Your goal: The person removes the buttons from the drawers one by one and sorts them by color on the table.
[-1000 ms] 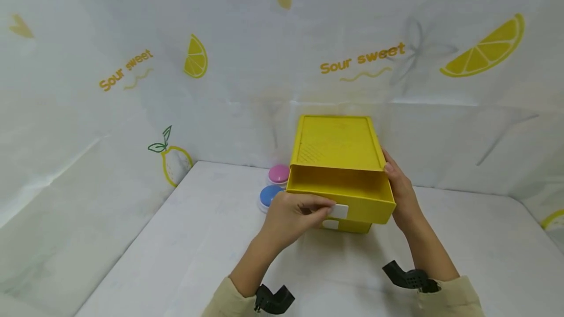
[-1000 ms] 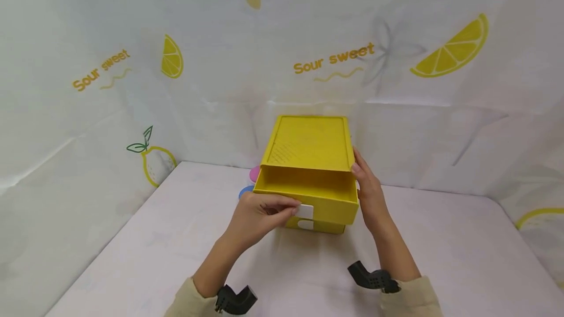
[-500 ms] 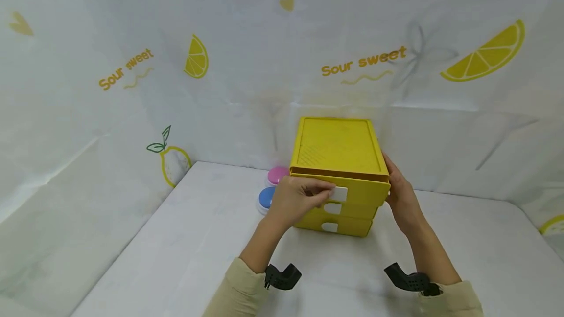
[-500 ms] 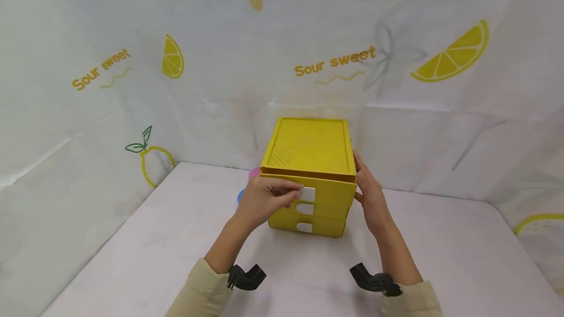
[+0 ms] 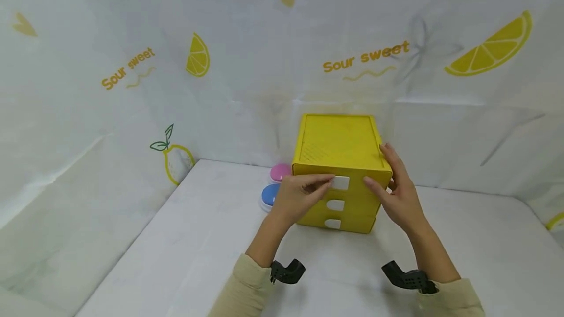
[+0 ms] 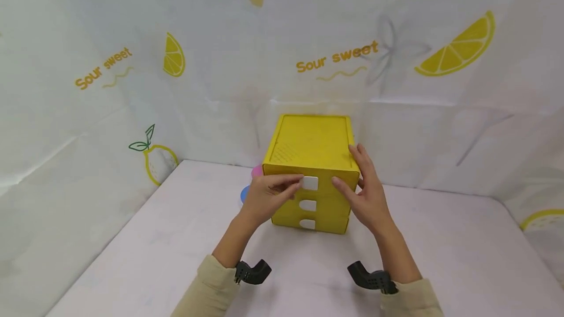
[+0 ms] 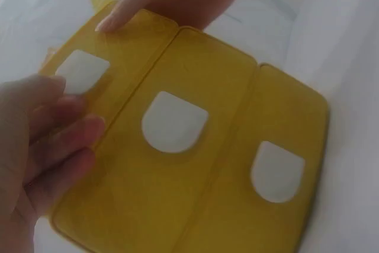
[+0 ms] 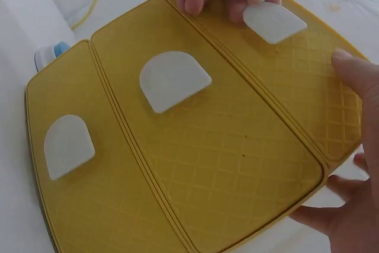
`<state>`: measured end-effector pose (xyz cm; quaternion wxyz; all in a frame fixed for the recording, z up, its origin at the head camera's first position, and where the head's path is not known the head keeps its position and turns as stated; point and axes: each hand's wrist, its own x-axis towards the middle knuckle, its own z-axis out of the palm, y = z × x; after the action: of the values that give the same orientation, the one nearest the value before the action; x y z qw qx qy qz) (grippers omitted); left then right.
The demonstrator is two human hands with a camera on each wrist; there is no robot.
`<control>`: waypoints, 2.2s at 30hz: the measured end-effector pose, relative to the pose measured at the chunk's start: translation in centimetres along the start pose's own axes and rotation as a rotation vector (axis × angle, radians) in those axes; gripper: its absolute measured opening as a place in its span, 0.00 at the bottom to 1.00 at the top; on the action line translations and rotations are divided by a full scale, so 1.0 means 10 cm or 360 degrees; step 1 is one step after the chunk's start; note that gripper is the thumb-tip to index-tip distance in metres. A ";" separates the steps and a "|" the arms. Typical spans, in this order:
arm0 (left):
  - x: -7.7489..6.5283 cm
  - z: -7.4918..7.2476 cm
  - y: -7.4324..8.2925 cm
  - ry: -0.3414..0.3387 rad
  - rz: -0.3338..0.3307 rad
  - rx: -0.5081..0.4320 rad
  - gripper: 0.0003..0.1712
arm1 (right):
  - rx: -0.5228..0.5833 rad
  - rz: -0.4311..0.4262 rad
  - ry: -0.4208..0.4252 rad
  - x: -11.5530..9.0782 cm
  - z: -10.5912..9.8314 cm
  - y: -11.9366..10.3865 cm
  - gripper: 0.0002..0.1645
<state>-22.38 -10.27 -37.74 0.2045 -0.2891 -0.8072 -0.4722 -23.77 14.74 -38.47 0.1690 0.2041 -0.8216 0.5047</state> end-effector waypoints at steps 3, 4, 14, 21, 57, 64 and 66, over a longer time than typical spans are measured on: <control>-0.13 0.02 -0.08 0.0015 -0.0011 -0.0085 0.13 | 0.0015 -0.0113 0.0060 0.00 0.02 0.00 0.44; -0.17 0.02 -0.12 0.0015 -0.0025 -0.0110 0.13 | 0.0022 -0.0135 0.0073 0.00 0.02 -0.01 0.42; -0.31 0.15 -0.26 -0.0139 -0.0237 -0.0046 0.12 | 0.0013 -0.0170 0.0099 0.00 -0.03 -0.08 0.30; -0.33 0.26 -0.32 -0.0141 -0.0310 -0.0014 0.12 | 0.0036 -0.0071 0.0037 -0.02 0.01 -0.12 0.30; -0.37 0.45 -0.30 0.0088 -0.0410 -0.0339 0.11 | 0.0057 0.0148 0.0159 -0.20 0.03 -0.18 0.37; -0.41 0.44 -0.27 0.0066 -0.0429 -0.0294 0.10 | 0.0049 0.0172 0.0143 -0.21 0.04 -0.15 0.37; -0.44 0.43 -0.26 0.0068 -0.0423 -0.0292 0.10 | 0.0053 0.0177 0.0138 -0.21 0.05 -0.15 0.36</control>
<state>-21.09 -8.67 -44.14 0.1301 -0.1870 -0.7872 -0.5730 -21.28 14.02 -38.56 0.1726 0.1388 -0.8152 0.5352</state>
